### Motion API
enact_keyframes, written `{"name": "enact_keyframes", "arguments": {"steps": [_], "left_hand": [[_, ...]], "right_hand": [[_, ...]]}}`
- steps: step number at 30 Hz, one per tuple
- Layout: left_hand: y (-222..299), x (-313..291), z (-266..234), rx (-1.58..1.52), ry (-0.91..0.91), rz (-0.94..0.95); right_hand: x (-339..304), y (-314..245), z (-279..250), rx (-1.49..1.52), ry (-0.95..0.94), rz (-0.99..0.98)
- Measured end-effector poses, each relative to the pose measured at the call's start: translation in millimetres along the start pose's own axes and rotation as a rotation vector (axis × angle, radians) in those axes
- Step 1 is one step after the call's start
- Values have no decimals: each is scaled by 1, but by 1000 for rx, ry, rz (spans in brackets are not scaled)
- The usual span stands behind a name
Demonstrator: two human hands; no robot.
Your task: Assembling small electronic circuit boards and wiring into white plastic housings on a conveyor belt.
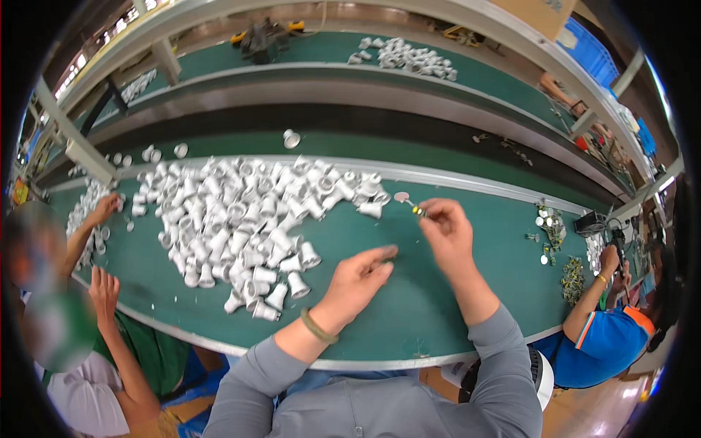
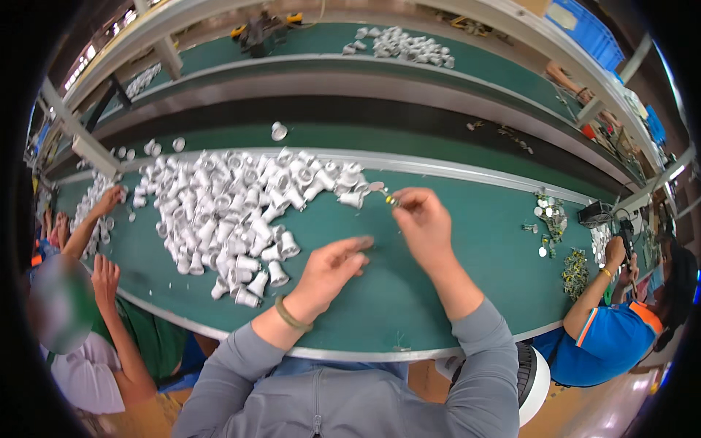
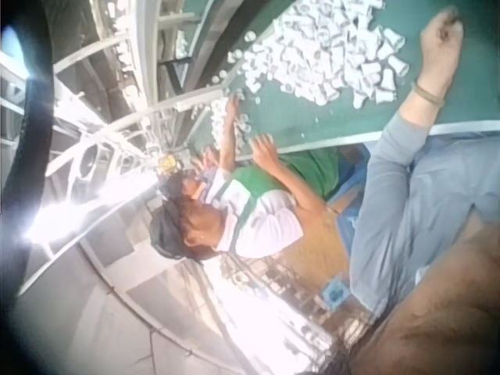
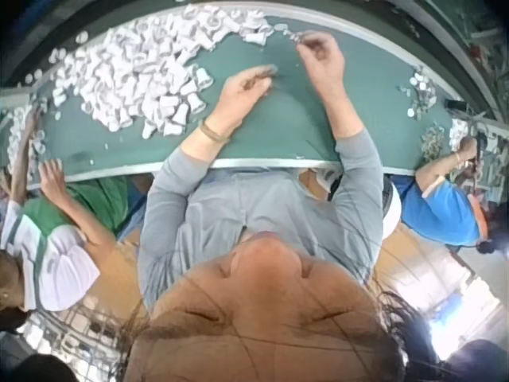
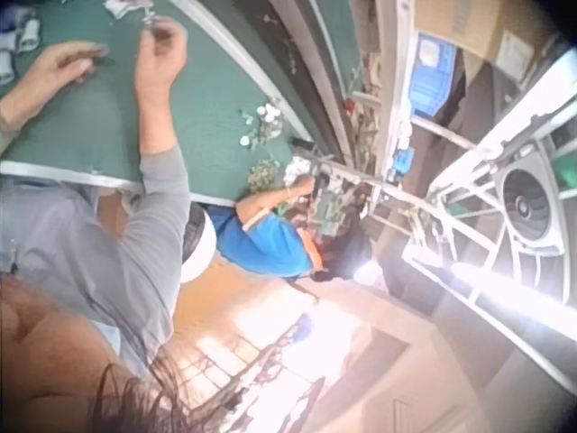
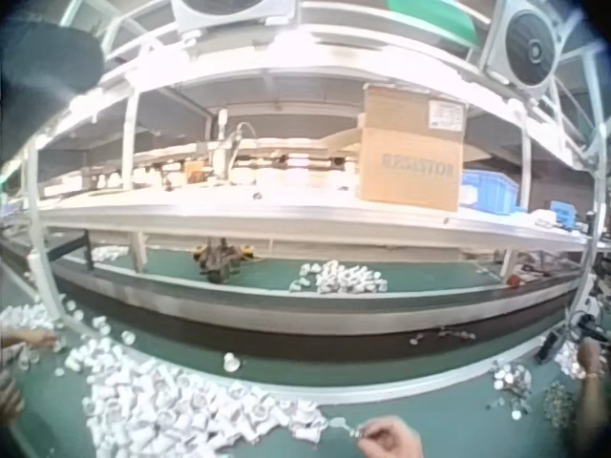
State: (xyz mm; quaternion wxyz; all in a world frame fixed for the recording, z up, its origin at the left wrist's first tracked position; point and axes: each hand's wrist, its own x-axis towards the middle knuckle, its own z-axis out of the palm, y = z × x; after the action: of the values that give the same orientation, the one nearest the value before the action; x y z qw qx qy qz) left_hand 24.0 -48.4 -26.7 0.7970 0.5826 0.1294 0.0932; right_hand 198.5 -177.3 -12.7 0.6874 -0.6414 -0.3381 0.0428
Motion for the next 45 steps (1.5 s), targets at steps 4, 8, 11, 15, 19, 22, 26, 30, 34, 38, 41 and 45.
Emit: {"name": "enact_keyframes", "arguments": {"steps": [4,8,11,15,19,22,26,30,34,38,41,45], "left_hand": [[1,1,-8,-584,-78,10],[-11,-1,-31,-542,10,34],[16,-9,-26,11,192,115],[20,-8,-18,845,270,652],[19,-6,-12,1033,260,808],[23,-9,-11,961,220,715],[17,-7,-17,794,145,659],[18,-8,-17,781,141,595],[18,-7,-16,919,199,735],[17,-7,-11,1063,278,953],[15,-8,-5,1076,281,1025],[11,-2,-3,999,285,1014]], "right_hand": [[-37,-30,39,-479,-286,-551],[-44,-46,61,-529,-368,-635],[-49,-37,56,-248,-152,-196],[-54,-37,41,-83,-330,125],[-58,-24,37,60,-281,248],[-52,-24,32,134,-261,258],[-53,-23,29,68,-297,308],[-52,-29,32,-3,-257,297],[-54,-26,30,-42,-336,302],[-56,-29,35,253,-268,501],[-57,-25,37,397,-235,537],[-56,-19,35,547,-195,530]]}}
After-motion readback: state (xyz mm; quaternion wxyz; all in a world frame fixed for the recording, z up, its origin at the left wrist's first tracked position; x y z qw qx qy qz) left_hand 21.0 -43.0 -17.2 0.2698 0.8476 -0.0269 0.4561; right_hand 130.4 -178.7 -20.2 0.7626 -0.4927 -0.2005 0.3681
